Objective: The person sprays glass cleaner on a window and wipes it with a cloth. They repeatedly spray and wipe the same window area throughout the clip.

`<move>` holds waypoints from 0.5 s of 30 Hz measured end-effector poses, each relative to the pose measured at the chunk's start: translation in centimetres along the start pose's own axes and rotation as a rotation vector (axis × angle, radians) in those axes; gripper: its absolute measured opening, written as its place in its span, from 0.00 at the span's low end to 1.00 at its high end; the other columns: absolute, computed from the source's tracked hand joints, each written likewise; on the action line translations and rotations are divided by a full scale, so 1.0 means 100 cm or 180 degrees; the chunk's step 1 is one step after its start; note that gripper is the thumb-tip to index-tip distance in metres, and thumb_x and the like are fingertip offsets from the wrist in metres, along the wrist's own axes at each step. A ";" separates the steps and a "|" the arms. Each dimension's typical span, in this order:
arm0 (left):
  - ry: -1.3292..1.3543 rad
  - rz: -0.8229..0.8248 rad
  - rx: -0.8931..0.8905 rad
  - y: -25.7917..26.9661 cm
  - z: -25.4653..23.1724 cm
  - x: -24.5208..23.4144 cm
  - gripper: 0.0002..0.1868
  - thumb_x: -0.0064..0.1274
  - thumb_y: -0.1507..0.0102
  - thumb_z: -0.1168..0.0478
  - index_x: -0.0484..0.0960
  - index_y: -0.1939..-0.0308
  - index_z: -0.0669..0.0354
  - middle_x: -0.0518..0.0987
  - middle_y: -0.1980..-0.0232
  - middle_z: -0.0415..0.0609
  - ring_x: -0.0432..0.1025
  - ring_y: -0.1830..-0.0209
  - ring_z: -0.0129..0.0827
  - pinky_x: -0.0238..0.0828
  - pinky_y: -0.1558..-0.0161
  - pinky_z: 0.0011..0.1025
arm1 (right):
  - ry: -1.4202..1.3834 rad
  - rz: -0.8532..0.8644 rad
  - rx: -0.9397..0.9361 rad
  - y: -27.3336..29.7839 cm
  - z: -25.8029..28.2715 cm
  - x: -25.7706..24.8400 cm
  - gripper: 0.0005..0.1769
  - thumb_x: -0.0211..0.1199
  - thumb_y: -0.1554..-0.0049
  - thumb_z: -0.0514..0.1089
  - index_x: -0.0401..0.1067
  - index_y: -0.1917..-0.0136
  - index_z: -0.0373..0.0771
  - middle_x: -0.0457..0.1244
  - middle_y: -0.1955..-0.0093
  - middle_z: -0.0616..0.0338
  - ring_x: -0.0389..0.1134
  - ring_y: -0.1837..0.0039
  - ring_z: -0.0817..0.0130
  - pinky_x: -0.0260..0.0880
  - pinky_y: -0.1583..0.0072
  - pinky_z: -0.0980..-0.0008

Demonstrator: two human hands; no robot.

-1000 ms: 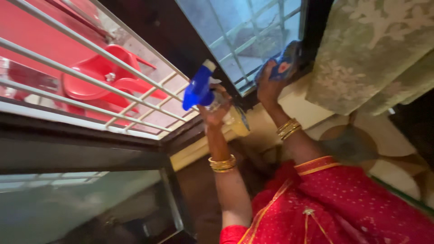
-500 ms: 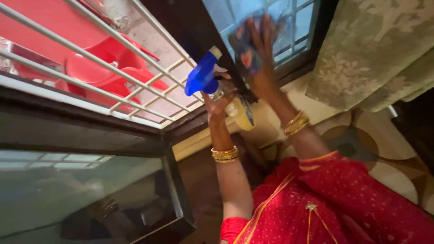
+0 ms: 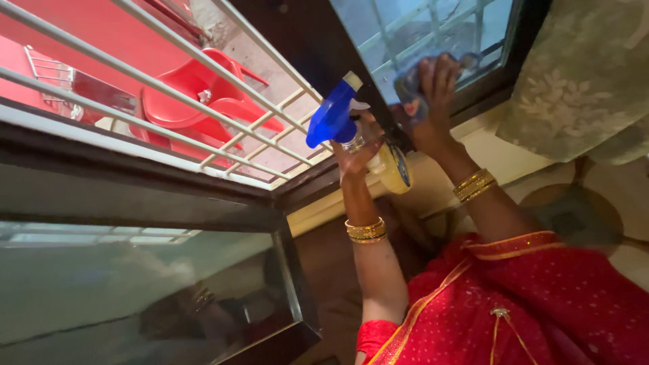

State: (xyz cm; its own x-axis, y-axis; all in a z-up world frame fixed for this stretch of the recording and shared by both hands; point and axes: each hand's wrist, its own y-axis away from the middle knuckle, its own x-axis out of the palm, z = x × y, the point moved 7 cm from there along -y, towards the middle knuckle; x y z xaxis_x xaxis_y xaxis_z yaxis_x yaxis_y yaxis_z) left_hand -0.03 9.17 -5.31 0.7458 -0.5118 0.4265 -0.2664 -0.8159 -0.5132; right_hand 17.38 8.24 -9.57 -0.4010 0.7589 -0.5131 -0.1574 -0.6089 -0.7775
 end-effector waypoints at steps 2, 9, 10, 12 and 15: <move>-0.0263 -0.0004 0.0025 -0.002 -0.003 0.002 0.33 0.62 0.49 0.72 0.72 0.38 0.64 0.78 0.49 0.51 0.78 0.54 0.37 0.77 0.59 0.33 | -0.0738 -0.0111 0.0403 0.018 -0.014 0.001 0.56 0.60 0.33 0.70 0.35 0.14 0.36 0.28 0.14 0.34 0.26 0.16 0.27 0.31 0.19 0.33; -0.0280 -0.0026 0.0117 0.001 -0.006 0.006 0.32 0.60 0.48 0.74 0.73 0.39 0.65 0.78 0.50 0.52 0.78 0.57 0.38 0.76 0.62 0.31 | -0.1457 -0.0691 0.1202 0.035 -0.015 -0.023 0.50 0.56 0.29 0.61 0.30 0.13 0.33 0.31 0.10 0.39 0.30 0.11 0.47 0.34 0.15 0.49; -0.0269 -0.0053 0.0099 -0.001 -0.005 0.006 0.32 0.59 0.48 0.74 0.73 0.38 0.64 0.78 0.50 0.52 0.78 0.57 0.37 0.76 0.63 0.31 | -0.1397 -0.0790 0.1256 0.027 -0.011 -0.028 0.49 0.55 0.29 0.61 0.31 0.13 0.34 0.32 0.10 0.40 0.30 0.11 0.48 0.33 0.15 0.48; -0.0283 -0.0026 0.0115 -0.002 -0.007 0.005 0.32 0.58 0.47 0.75 0.73 0.38 0.64 0.78 0.50 0.52 0.77 0.58 0.37 0.75 0.62 0.30 | -0.1388 -0.0856 0.1319 0.010 0.001 -0.034 0.47 0.53 0.28 0.62 0.33 0.13 0.36 0.32 0.10 0.42 0.30 0.11 0.48 0.33 0.15 0.47; -0.0321 0.0024 0.0098 0.000 -0.003 0.003 0.33 0.58 0.47 0.77 0.73 0.38 0.64 0.79 0.50 0.51 0.77 0.58 0.37 0.76 0.60 0.31 | -0.1392 -0.0810 0.1061 -0.031 0.018 -0.049 0.44 0.50 0.28 0.63 0.36 0.13 0.39 0.32 0.10 0.46 0.29 0.11 0.49 0.32 0.15 0.45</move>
State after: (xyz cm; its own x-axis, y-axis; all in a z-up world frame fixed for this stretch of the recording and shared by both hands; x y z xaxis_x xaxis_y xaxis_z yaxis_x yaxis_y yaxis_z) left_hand 0.03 8.90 -4.96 0.8020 -0.4869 0.3460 -0.2545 -0.8026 -0.5395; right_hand 18.17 6.01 -3.97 -0.6363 0.7679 -0.0740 -0.5429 -0.5139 -0.6642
